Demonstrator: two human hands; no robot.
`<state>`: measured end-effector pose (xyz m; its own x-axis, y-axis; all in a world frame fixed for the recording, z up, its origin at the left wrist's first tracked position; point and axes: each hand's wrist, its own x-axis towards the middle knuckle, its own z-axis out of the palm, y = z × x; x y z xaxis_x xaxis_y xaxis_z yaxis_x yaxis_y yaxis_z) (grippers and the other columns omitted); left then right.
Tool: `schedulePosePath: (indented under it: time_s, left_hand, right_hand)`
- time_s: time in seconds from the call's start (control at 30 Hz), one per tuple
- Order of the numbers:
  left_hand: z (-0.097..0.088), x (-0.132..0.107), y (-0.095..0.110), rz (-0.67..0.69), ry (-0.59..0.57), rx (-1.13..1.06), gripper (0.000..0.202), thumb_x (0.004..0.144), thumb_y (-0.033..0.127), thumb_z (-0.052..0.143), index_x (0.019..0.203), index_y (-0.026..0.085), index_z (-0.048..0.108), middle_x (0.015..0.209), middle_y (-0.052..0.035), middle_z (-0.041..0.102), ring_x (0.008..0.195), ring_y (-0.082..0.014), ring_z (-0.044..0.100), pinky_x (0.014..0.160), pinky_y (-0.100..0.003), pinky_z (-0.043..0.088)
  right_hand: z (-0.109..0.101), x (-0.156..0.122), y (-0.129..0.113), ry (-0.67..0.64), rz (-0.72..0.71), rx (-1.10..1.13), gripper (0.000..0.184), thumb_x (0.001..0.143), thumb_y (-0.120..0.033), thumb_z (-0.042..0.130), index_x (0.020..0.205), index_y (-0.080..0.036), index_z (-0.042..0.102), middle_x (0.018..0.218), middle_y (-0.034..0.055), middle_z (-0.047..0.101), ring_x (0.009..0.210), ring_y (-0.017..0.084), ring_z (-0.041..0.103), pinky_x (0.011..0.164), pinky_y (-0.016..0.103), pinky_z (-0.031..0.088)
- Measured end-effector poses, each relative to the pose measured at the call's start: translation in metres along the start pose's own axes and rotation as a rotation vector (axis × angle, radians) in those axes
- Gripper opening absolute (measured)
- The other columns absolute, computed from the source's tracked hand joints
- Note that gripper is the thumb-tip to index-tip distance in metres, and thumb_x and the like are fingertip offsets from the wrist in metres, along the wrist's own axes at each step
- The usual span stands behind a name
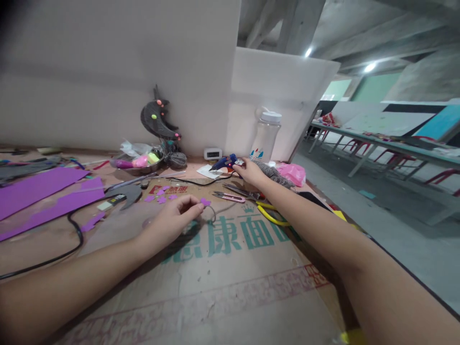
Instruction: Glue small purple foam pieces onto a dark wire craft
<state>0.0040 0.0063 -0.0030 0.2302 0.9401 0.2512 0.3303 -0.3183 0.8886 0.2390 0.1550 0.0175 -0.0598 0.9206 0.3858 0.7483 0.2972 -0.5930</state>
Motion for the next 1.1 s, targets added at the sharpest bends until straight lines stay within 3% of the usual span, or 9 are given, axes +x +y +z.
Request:
schedulePosePath:
  time_s: [0.1,0.17,0.27,0.37,0.53,0.73,0.83,0.97,1.1]
  left_hand:
    - [0.000,0.000,-0.002,0.013,0.005,-0.038,0.020,0.085,0.036,0.053,0.078,0.019,0.059,0.071,0.0000,0.062,0.070,-0.0172,0.058,0.065,-0.027,0.042]
    - [0.001,0.000,-0.003,0.012,0.003,-0.062,0.020,0.085,0.037,0.053,0.079,0.019,0.060,0.072,0.0000,0.062,0.071,-0.0171,0.059,0.066,-0.027,0.043]
    - [0.000,0.000,-0.003,-0.010,0.004,-0.100,0.022,0.085,0.039,0.054,0.082,0.019,0.061,0.074,-0.0004,0.062,0.072,-0.0172,0.060,0.068,-0.027,0.043]
    - [-0.001,0.001,-0.002,-0.006,0.018,-0.089,0.021,0.085,0.038,0.054,0.081,0.018,0.060,0.074,0.0000,0.060,0.072,-0.0167,0.059,0.067,-0.027,0.043]
    - [-0.002,0.000,-0.002,0.010,0.021,-0.043,0.020,0.085,0.037,0.055,0.079,0.018,0.060,0.074,0.0001,0.061,0.070,-0.0160,0.055,0.064,-0.026,0.040]
    - [-0.001,-0.001,0.001,0.019,0.008,-0.019,0.023,0.086,0.038,0.053,0.076,0.018,0.058,0.071,0.0009,0.058,0.069,-0.0155,0.054,0.064,-0.026,0.039]
    - [-0.002,-0.001,0.002,0.019,0.011,0.024,0.022,0.086,0.037,0.052,0.075,0.018,0.057,0.071,0.0009,0.057,0.071,-0.0157,0.054,0.065,-0.027,0.040]
    - [-0.003,-0.001,0.001,0.014,-0.022,0.064,0.020,0.086,0.035,0.051,0.076,0.019,0.057,0.073,0.0005,0.059,0.072,-0.0164,0.055,0.068,-0.028,0.040]
    - [-0.002,-0.001,0.003,0.025,-0.049,0.103,0.020,0.086,0.032,0.050,0.073,0.018,0.056,0.071,0.0006,0.058,0.071,-0.0157,0.053,0.066,-0.027,0.039]
  right_hand:
    - [-0.008,-0.039,-0.016,0.148,-0.054,0.026,0.038,0.089,-0.039,0.051,0.116,-0.013,0.055,0.114,0.0127,0.063,0.101,0.020,0.058,0.088,0.033,0.044]
    - [-0.013,-0.073,-0.034,0.169,-0.137,0.066,0.026,0.087,-0.040,0.054,0.094,-0.016,0.059,0.089,0.0052,0.064,0.082,0.017,0.057,0.075,0.030,0.045]
    - [-0.016,-0.119,-0.062,-0.075,-0.223,0.161,0.031,0.088,-0.040,0.053,0.066,-0.018,0.052,0.061,-0.0017,0.050,0.060,0.013,0.048,0.058,0.025,0.039]
    - [-0.010,-0.145,-0.077,-0.203,-0.232,0.354,0.022,0.084,-0.036,0.059,0.075,-0.020,0.046,0.082,0.0000,0.057,0.060,0.009,0.049,0.055,0.023,0.041]
    - [0.005,-0.146,-0.075,-0.448,0.054,0.680,0.033,0.078,-0.034,0.065,0.093,-0.024,0.037,0.113,0.0023,0.059,0.039,0.001,0.042,0.032,0.017,0.033]
    - [0.005,-0.140,-0.071,-0.569,0.136,0.735,0.038,0.079,-0.029,0.064,0.108,-0.023,0.039,0.074,-0.0053,0.064,0.041,0.008,0.054,0.042,0.021,0.046]
    - [0.003,-0.137,-0.065,-0.510,0.064,0.610,0.032,0.081,-0.032,0.063,0.108,-0.021,0.049,0.067,-0.0058,0.059,0.050,0.010,0.057,0.049,0.023,0.046]
    - [0.002,-0.132,-0.057,-0.281,-0.131,0.335,0.016,0.084,-0.031,0.061,0.093,-0.019,0.065,0.078,0.0001,0.062,0.066,0.011,0.056,0.061,0.025,0.045]
    - [0.002,-0.131,-0.053,-0.147,-0.264,0.244,0.012,0.086,-0.028,0.060,0.087,-0.019,0.067,0.082,0.0009,0.061,0.074,0.013,0.057,0.068,0.027,0.044]
